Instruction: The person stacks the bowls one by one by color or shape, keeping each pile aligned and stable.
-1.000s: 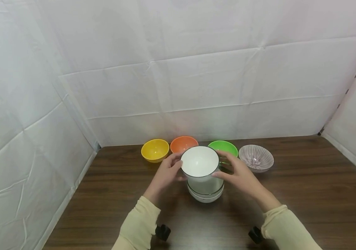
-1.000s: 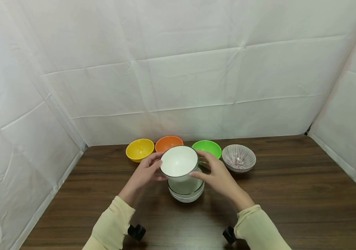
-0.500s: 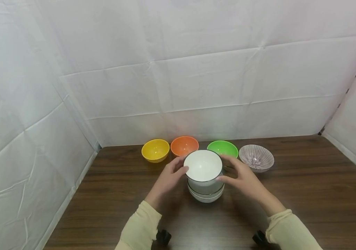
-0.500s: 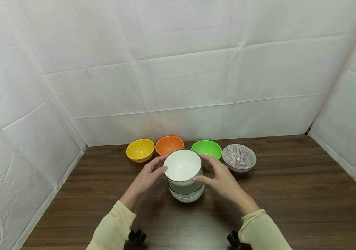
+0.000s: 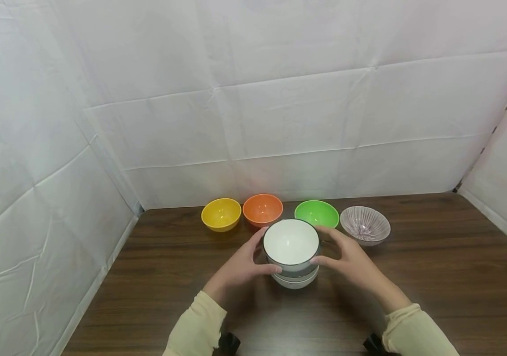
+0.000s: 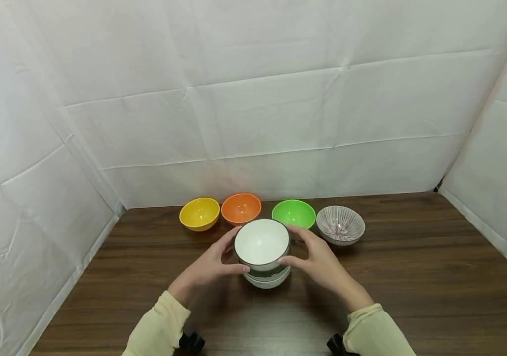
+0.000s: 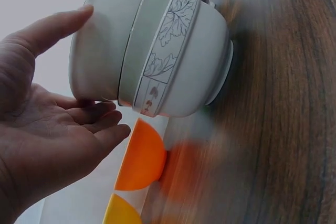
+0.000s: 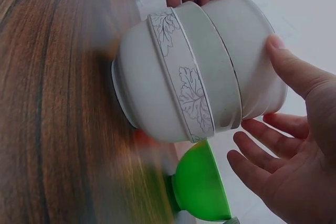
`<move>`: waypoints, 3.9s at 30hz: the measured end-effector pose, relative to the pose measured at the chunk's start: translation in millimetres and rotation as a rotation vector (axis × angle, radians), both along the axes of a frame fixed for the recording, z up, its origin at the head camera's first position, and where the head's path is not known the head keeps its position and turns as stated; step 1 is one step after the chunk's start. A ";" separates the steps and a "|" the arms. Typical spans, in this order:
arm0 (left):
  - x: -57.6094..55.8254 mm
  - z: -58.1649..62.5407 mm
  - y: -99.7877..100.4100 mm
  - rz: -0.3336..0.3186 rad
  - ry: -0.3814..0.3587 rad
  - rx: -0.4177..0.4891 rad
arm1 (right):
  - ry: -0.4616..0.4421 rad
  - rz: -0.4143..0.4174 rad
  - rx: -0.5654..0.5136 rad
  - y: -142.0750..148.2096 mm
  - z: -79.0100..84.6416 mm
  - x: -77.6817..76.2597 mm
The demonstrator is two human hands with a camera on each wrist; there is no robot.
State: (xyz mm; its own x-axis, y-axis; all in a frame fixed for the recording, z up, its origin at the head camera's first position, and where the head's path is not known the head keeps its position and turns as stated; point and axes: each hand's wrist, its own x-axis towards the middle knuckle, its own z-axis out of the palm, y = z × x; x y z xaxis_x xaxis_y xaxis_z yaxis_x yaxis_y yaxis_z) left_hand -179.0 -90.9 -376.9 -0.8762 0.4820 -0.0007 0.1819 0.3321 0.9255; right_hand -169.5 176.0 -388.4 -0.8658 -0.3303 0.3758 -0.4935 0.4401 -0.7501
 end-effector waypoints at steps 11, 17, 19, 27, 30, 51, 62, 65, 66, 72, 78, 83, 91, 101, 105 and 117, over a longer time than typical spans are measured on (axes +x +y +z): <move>4.5 -4.8 3.5 0.010 0.038 -0.032 | -0.008 -0.014 0.031 2.1 -2.7 4.8; 5.8 -7.2 3.2 0.023 0.036 -0.058 | -0.020 -0.020 0.046 2.4 -4.3 6.0; 6.1 -8.0 3.0 0.026 0.037 -0.068 | -0.024 -0.021 0.049 2.5 -4.8 6.2; 7.2 -7.6 3.1 0.028 0.036 -0.070 | -0.033 -0.030 0.064 2.2 -4.6 6.7; 7.9 -6.2 3.4 0.029 0.038 -0.072 | -0.036 -0.032 0.066 2.5 -4.9 6.8; 5.7 -8.1 3.5 0.032 0.036 -0.045 | -0.041 -0.025 0.070 4.9 -8.2 5.0; 5.3 -9.9 3.6 0.019 0.018 0.024 | -0.029 -0.016 0.074 7.1 -7.8 3.6; 4.7 -10.0 3.6 0.024 0.015 0.016 | -0.021 -0.004 0.070 8.5 -8.4 2.7; 4.5 -10.0 3.6 0.024 0.015 0.015 | -0.021 0.001 0.065 9.0 -8.8 2.4; 3.5 -10.1 4.0 0.015 0.020 0.023 | -0.021 0.013 0.061 12.8 -8.9 0.3; 2.8 -10.6 4.6 0.018 0.019 0.023 | -0.008 0.005 0.067 18.5 -7.7 -1.3; 2.1 -10.8 5.0 0.022 0.017 0.015 | -0.022 0.031 0.048 24.0 -6.7 -4.1; 2.4 -10.1 4.8 0.024 0.013 0.008 | -0.008 0.025 0.049 30.1 -1.2 -7.0; 1.9 -10.6 5.2 0.038 -0.010 0.012 | 0.018 0.024 0.032 34.0 6.7 -7.4; 3.3 -9.1 4.6 0.038 -0.009 0.013 | 0.018 -0.005 0.049 37.8 7.0 -10.1; 5.7 -7.9 3.5 0.031 -0.007 0.027 | 0.101 -0.159 0.114 50.0 7.4 -15.6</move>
